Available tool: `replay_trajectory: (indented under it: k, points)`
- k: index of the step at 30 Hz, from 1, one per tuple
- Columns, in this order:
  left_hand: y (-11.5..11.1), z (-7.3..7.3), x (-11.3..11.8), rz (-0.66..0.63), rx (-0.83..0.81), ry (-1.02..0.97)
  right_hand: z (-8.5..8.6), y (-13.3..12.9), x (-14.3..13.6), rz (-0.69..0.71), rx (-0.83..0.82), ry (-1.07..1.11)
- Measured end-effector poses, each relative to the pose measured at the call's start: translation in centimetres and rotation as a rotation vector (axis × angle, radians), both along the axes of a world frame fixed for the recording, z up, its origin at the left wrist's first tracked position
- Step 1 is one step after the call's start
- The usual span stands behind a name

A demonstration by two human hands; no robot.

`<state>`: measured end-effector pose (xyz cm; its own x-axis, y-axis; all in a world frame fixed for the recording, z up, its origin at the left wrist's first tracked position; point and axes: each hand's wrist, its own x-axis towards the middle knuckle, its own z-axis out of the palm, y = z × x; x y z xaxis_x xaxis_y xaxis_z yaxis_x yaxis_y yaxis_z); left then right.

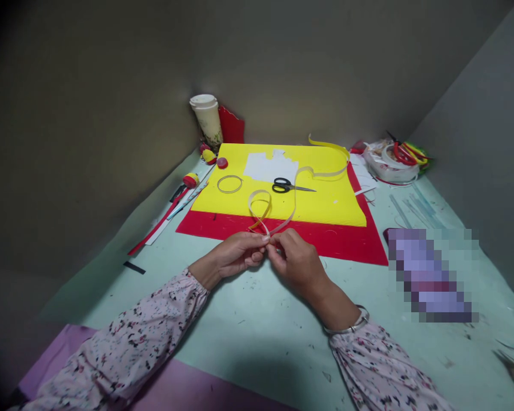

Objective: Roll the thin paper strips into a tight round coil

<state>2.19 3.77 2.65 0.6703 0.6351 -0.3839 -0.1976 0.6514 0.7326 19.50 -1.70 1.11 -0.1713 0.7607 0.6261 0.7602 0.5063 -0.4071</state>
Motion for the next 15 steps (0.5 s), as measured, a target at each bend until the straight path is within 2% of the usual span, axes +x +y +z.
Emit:
replay_trajectory:
  k: [15]
  points:
    - [0.04, -0.15, 0.02, -0.036, 0.025, 0.035, -0.17, 0.31, 0.26, 0.055, -0.104, 0.090]
